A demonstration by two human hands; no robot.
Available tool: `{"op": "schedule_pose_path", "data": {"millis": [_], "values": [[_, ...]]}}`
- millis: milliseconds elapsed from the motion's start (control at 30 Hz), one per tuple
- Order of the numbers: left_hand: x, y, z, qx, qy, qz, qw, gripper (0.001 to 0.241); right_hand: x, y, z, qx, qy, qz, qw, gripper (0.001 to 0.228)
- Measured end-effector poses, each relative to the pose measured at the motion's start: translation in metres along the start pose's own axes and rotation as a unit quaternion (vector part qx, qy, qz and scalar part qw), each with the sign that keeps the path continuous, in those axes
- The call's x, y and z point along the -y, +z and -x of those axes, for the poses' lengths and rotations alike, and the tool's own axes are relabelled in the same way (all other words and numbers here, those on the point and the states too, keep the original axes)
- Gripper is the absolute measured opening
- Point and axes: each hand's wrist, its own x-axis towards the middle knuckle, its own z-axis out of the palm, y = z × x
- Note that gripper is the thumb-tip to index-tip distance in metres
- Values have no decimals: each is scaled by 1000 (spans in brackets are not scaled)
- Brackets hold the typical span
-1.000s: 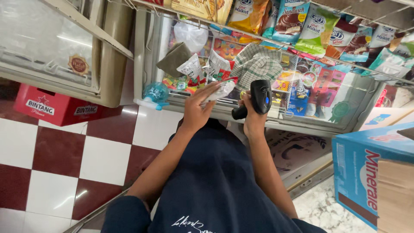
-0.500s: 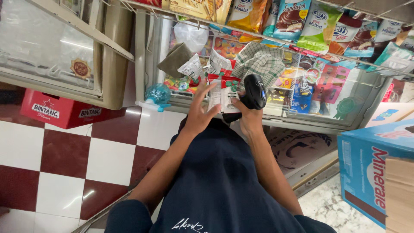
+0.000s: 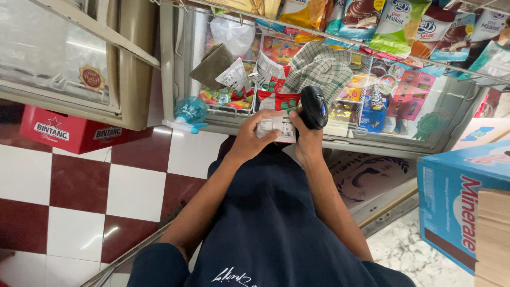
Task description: The person scans barcode labels on various snack packets using a handheld scanner and places them into a cardboard box.
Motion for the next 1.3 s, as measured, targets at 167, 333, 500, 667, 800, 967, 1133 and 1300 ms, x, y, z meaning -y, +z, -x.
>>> {"op": "schedule_pose_path", "data": {"millis": [167,333,500,667,800,967,1133,1300], "values": [[7,5,-3,-43,11,-30,999,34,-6,-1,-3,-11,-52,28,998,25],[8,2,-5,-35,-14,-19,999,32,-12,-6,-6,-36,-63,53,996,29],[2,5,-4,-29,24,-51,998,33,-9,-9,-3,-19,-63,65,996,30],[-8,1,-4,11,26,-80,996,34,-2,-4,1,-26,-63,66,995,33],[-5,-5,-12,-34,59,-84,994,35,3,-5,6,-19,-55,137,989,12],[-4,-18,-21,-109,28,-53,992,44,9,-10,25,57,-25,273,960,9],[5,-21,-25,-119,66,-68,988,51,5,-4,41,130,-21,298,945,14],[11,-18,-26,-112,43,-28,992,52,8,2,52,143,-13,339,930,19]]}}
